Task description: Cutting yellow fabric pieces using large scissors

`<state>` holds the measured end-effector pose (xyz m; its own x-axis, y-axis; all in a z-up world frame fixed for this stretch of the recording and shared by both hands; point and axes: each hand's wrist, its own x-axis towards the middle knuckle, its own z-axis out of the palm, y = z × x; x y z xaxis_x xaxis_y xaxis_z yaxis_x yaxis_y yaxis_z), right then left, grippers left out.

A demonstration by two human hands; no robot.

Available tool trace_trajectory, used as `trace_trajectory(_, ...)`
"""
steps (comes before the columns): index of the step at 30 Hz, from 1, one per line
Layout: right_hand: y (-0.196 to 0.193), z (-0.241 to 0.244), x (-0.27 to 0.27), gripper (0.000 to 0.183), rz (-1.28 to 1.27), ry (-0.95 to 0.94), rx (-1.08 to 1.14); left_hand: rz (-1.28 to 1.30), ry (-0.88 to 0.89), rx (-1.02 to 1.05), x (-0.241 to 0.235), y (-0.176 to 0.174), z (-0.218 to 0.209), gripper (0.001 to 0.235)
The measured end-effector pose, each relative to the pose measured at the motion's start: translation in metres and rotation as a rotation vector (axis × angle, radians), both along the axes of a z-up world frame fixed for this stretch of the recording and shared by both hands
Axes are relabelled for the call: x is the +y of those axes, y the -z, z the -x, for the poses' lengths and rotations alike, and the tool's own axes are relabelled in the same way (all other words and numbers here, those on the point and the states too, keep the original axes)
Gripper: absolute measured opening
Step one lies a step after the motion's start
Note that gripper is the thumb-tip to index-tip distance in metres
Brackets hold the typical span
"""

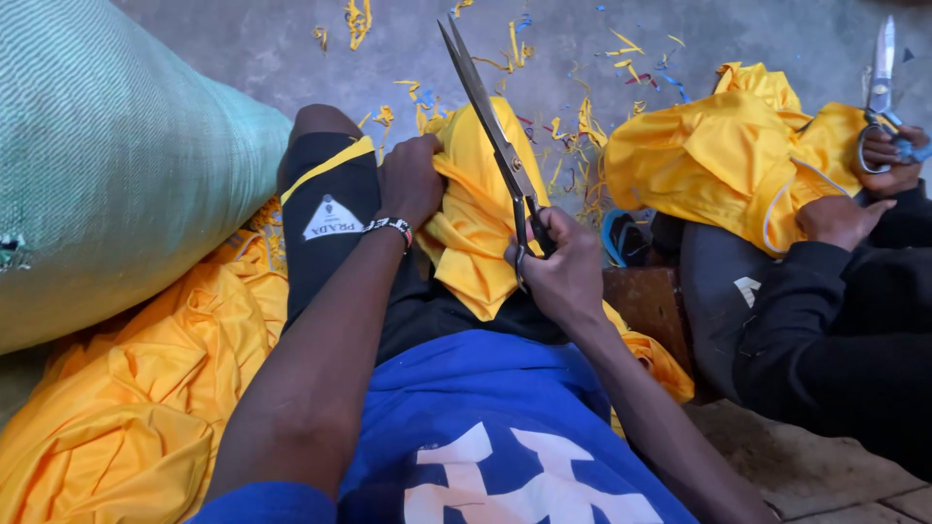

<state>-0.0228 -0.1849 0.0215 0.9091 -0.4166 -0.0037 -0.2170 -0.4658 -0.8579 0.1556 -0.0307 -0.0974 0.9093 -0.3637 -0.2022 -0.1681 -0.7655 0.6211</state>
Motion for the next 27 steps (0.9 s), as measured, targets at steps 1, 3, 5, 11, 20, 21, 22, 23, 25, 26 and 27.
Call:
trace_trajectory(1,-0.002,0.002,-0.003,0.018,0.012,0.001,0.001,0.001,-0.012,0.014,0.001,-0.001,0.000,0.024)
trace_trajectory(3,-0.013,0.011,-0.015,0.019,0.020,0.005,-0.016,0.025,-0.039,-0.024,0.000,0.005,-0.005,0.021)
trace_trajectory(5,-0.026,0.021,-0.027,0.020,0.027,0.007,-0.032,0.049,-0.067,-0.062,0.001,-0.002,-0.005,0.018)
trace_trajectory(11,-0.076,0.056,-0.088,0.020,-0.051,0.088,-0.089,0.159,-0.203,-0.190,0.000,-0.005,-0.017,0.015)
trace_trajectory(20,-0.098,0.124,-0.151,0.029,0.075,0.206,0.027,0.147,-0.024,-0.655,0.036,-0.061,-0.057,0.032)
trace_trajectory(21,-0.092,0.133,-0.157,0.026,0.096,0.190,0.091,0.267,0.012,-0.745,0.044,-0.084,-0.054,0.032)
trace_trajectory(22,-0.085,0.141,-0.163,0.022,0.118,0.173,0.155,0.387,0.051,-0.834,0.053,-0.107,-0.052,0.032)
trace_trajectory(23,-0.077,0.148,-0.167,0.022,0.115,0.167,0.154,0.382,0.047,-0.837,0.064,-0.130,-0.040,0.032)
trace_trajectory(25,-0.060,0.160,-0.174,0.020,0.075,0.093,0.181,0.471,0.169,-0.968,0.087,-0.178,-0.016,0.019)
trace_trajectory(26,-0.059,0.157,-0.164,0.020,0.071,0.086,0.178,0.463,0.165,-0.972,0.099,-0.181,-0.005,0.019)
trace_trajectory(27,-0.059,0.154,-0.156,0.020,0.106,0.113,0.212,0.412,0.199,-0.914,0.111,-0.184,0.007,0.020)
